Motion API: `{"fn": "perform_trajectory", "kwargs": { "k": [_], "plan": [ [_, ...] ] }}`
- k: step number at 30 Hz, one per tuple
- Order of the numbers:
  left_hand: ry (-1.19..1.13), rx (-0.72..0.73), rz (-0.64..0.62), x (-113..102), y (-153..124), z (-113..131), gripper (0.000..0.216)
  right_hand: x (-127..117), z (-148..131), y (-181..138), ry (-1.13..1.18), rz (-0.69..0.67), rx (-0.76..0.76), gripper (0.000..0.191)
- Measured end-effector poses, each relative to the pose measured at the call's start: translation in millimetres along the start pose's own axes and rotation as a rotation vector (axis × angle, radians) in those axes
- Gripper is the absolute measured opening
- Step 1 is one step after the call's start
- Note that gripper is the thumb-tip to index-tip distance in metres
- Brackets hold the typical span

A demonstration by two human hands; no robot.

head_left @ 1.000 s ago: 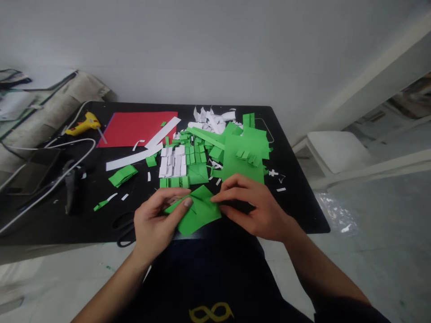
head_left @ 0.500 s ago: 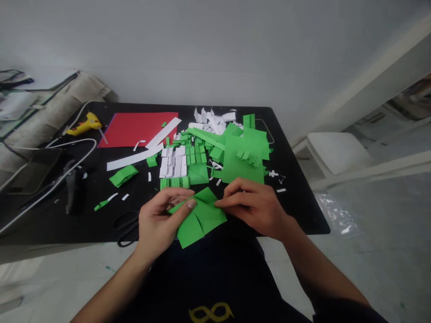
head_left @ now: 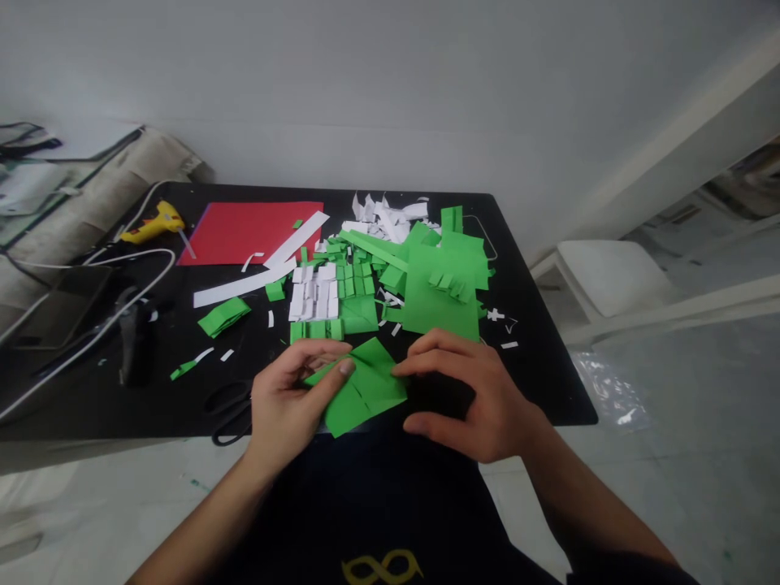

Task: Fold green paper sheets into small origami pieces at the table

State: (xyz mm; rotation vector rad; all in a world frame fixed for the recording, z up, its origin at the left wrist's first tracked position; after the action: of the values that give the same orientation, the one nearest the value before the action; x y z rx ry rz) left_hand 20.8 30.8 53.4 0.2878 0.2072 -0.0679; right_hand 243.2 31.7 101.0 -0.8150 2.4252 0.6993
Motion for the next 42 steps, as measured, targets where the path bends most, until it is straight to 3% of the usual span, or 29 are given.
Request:
{"fn": "perform_trajectory", "kwargs": {
  "k": [4,10,20,25,29,35,42],
  "plan": [
    [0.024,0.013,0.006,0.7,-1.3,0.6,0.016,5.4,1.0,-0.9,-0.029,0.067,0.002,0.024],
    [0.056,0.037,0.004,1.6,-1.7,2.0,0.017,12.7,4.7,-1.8,0.035,0.04,0.015,0.028],
    [0.113,0.083,0.007,1.7,-1.5,-0.2,0.02,10.1,10.2,-9.8,0.034,0.108,0.07,0.012],
    [0.152,0.095,-0.041,6.7,-3.6,-1.4,0.019,9.5,5.2,-2.5,-0.077,0.145,0.077,0.027],
    [0.185,0.122,-0.058,8.4,-4.7,0.1,0.021,16.8,4.0,6.4,-0.084,0.137,0.054,0.026],
    [0.223,0.128,-0.046,5.9,-4.9,0.6,0.021,18.4,13.1,7.6,-0.008,0.178,0.174,0.009],
    [0.229,0.12,-0.076,9.4,-3.0,1.4,0.021,20.7,24.1,8.0,0.175,0.15,0.309,0.026]
  ]
}}
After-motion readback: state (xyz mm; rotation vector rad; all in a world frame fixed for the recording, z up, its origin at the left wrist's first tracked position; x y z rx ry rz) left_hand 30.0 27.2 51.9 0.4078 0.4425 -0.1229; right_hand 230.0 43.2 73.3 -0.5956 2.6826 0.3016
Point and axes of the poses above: each hand's wrist, its own y-axis towards the middle knuckle, its own x-axis out of the palm, z = x × y, the point moved 5 cm from there along y, towards the middle knuckle, and after that the axes turned 11 degrees about -z, right-handed, at the moved point
